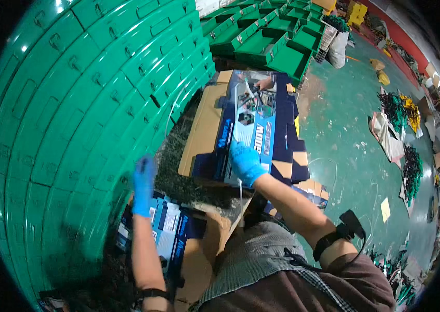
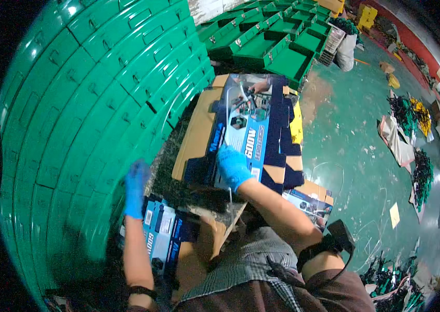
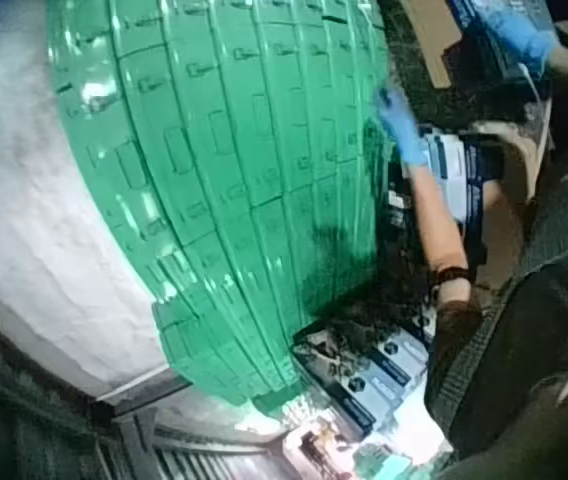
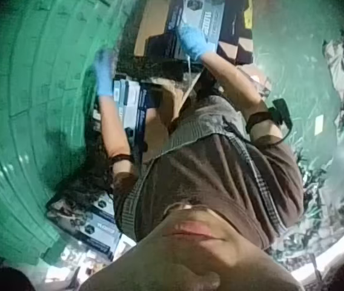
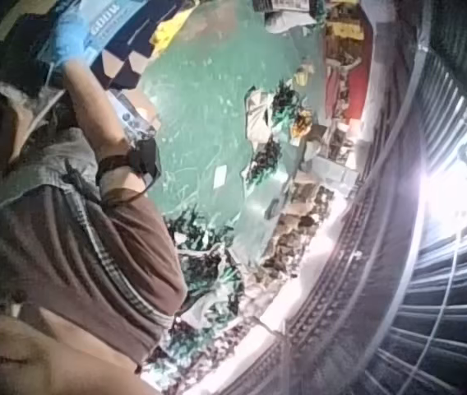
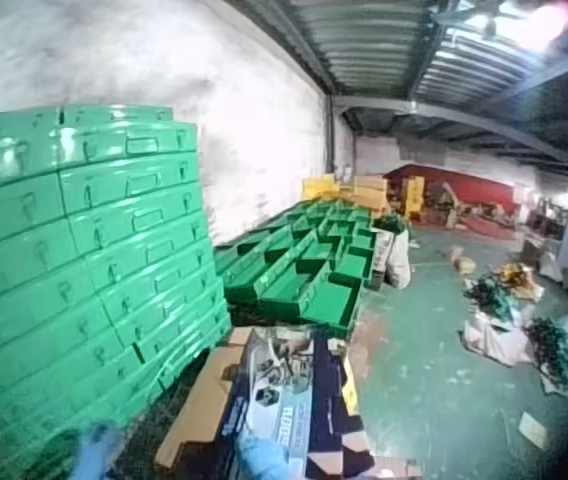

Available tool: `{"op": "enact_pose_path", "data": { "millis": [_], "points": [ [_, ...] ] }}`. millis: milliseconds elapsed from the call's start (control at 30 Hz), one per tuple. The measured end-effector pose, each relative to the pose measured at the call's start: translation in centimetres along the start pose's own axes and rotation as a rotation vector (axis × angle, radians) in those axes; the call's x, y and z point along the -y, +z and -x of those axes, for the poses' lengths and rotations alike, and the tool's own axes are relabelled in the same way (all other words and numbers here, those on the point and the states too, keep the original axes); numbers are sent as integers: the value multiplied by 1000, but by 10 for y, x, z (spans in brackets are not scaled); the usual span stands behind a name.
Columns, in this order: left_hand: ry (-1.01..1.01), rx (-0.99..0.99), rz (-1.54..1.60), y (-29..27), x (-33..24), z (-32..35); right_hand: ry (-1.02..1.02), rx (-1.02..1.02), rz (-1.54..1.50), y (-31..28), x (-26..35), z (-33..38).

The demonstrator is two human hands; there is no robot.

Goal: Opening product boxes, inspecting or rearranging green metal toolboxes, and repacking them for shipment in a warehouse.

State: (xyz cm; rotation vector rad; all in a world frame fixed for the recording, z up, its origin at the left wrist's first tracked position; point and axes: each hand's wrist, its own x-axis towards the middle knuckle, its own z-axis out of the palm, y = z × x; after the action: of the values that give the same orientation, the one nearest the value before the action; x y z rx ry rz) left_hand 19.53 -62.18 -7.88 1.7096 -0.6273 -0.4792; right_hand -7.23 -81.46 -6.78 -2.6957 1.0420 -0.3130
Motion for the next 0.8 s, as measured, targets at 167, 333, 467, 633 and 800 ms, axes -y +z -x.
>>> {"op": "enact_pose_path", "data": {
  "millis": [167,333,467,633,800],
  "points": [
    [-259,16,209,70,46,32,101,-184,-360,-54,-41,31],
    [-175,306,30,119,22,39,109,-182,-418,-42,-41,67],
    [-124,276,-43,121,17,49,-56,22,182,-25,11,86],
    [-194,276,-31,96,32,48,37,-17,-850,-95,-75,120],
    [-334,287,52,101,67,40,1047,-597,511,-292,-348,299]
  ]
}}
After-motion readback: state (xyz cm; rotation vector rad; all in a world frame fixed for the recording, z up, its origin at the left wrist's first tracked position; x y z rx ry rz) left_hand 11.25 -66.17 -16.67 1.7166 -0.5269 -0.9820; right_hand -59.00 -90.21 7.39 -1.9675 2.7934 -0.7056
